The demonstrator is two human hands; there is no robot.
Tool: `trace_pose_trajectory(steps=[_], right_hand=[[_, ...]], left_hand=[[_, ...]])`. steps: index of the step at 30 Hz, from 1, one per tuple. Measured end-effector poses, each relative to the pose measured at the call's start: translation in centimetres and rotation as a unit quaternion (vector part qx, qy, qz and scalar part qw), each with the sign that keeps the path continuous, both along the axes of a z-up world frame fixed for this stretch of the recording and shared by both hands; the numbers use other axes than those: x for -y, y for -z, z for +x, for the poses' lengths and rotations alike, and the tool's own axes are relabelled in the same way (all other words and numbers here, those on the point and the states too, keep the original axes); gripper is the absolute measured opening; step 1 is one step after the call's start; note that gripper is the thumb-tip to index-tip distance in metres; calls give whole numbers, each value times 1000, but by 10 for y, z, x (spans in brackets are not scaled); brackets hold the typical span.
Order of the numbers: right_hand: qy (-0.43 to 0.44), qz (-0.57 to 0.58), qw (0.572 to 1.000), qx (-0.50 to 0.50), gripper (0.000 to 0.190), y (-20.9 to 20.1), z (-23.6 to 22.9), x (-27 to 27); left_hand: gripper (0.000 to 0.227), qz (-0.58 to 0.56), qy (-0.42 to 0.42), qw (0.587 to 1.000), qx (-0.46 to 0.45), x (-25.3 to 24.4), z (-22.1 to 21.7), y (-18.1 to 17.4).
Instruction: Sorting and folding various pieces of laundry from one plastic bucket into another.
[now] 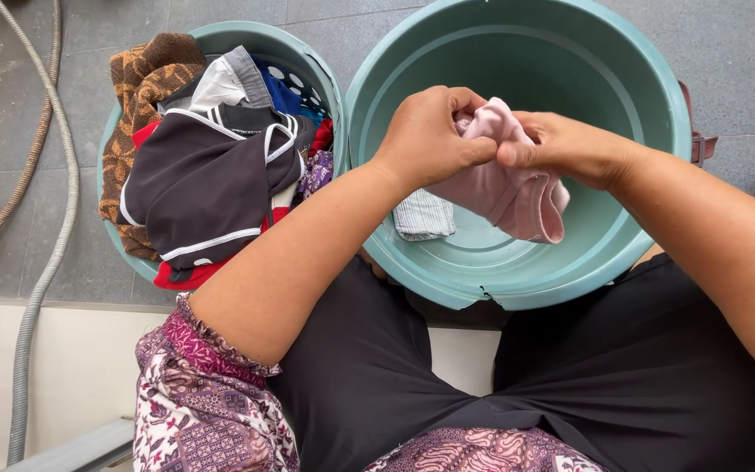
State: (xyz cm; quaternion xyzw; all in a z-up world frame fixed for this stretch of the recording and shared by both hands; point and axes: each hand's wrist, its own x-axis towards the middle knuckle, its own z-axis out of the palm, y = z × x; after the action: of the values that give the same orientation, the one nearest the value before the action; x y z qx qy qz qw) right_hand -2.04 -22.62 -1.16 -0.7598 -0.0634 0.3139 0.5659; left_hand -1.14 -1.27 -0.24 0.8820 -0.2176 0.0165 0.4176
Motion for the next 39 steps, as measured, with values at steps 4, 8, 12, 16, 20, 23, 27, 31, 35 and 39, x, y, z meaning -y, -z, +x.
trace_pose_trajectory(steps=[4, 8, 12, 16, 20, 23, 27, 31, 35, 39], right_hand=[[-9, -8, 1000, 0, 71, 5, -1, -6], [39, 95, 992, -69, 50, 26, 9, 5], [105, 202, 968, -106, 36, 45, 20, 25], [150, 177, 965, -123, 53, 6, 8, 6], [125, 147, 974, -118, 82, -5, 7, -3], [91, 110, 986, -91, 77, 13, 10, -3], [120, 126, 978, -113, 61, 19, 7, -7], [116, 150, 976, -111, 64, 27, 11, -5], [133, 141, 974, -116, 56, 37, 12, -5], [139, 152, 973, -105, 48, 46, 14, -3]], left_hand=[[39, 2, 0, 999, -40, 0, 10, 7], [46, -2, 14, 998, -60, -8, 27, 25], [103, -91, 61, 953, -282, -19, 28, 11], [67, -163, 71, 906, -383, -30, 32, 7], [67, -208, 5, 904, -373, -30, 33, 14], [71, -254, -7, 887, -387, -30, 31, 17], [69, -306, -7, 856, -417, -30, 30, 14], [65, -314, -7, 860, -403, -32, 32, 19], [61, -323, -10, 854, -407, -36, 36, 33], [63, -269, -3, 884, -382, -41, 38, 40]])
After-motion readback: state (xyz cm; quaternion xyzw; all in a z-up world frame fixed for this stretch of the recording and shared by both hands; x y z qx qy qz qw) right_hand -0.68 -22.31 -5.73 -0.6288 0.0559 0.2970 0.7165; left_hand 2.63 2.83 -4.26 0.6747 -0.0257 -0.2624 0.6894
